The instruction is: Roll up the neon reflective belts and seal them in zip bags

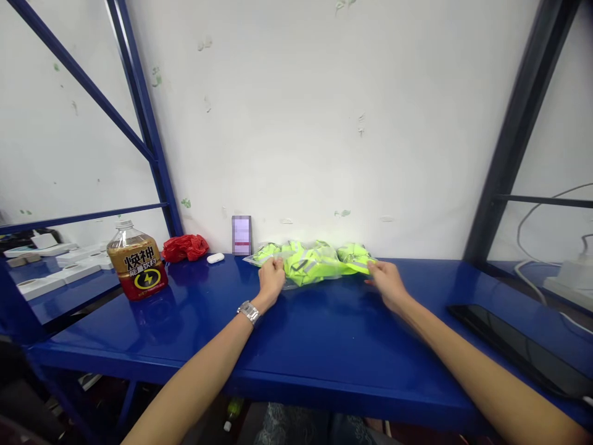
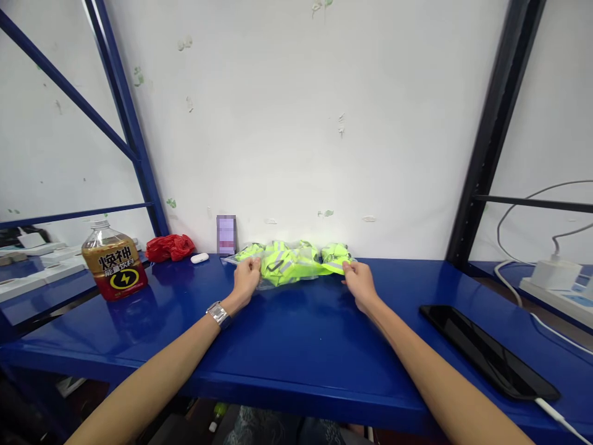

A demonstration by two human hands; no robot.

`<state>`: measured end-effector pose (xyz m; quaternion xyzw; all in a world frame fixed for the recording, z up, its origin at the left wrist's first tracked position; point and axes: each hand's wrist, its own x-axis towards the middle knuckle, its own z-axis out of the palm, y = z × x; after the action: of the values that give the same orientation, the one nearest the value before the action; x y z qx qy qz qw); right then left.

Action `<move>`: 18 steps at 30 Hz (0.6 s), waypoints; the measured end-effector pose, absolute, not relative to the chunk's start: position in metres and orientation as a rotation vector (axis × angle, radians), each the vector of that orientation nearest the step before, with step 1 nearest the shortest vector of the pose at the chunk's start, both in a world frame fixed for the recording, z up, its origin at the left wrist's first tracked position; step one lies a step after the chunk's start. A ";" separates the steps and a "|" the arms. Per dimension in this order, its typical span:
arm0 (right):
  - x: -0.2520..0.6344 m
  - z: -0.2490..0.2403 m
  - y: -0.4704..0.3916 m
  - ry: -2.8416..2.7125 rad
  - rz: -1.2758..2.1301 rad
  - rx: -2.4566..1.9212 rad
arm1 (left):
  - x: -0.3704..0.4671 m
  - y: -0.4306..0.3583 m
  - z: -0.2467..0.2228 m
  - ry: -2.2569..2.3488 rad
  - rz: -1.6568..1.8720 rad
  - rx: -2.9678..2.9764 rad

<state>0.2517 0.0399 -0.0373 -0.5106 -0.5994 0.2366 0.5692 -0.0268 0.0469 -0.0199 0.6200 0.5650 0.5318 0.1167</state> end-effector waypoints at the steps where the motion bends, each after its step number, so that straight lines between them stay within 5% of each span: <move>1: 0.255 -0.037 0.041 -1.307 0.678 -1.196 | -0.030 0.048 -0.020 1.648 1.543 1.835; 5: 0.251 -0.033 0.035 -1.239 0.911 -1.176 | -0.027 0.046 -0.020 1.562 1.474 1.987; 18: 0.221 -0.013 0.001 -1.963 0.796 -0.984 | -0.011 0.029 -0.016 1.459 1.534 2.306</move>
<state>0.2206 0.0009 -0.0131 -0.3876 -0.7731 0.3137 0.3922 -0.0105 0.0290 -0.0162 0.7367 0.4660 0.4900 0.0054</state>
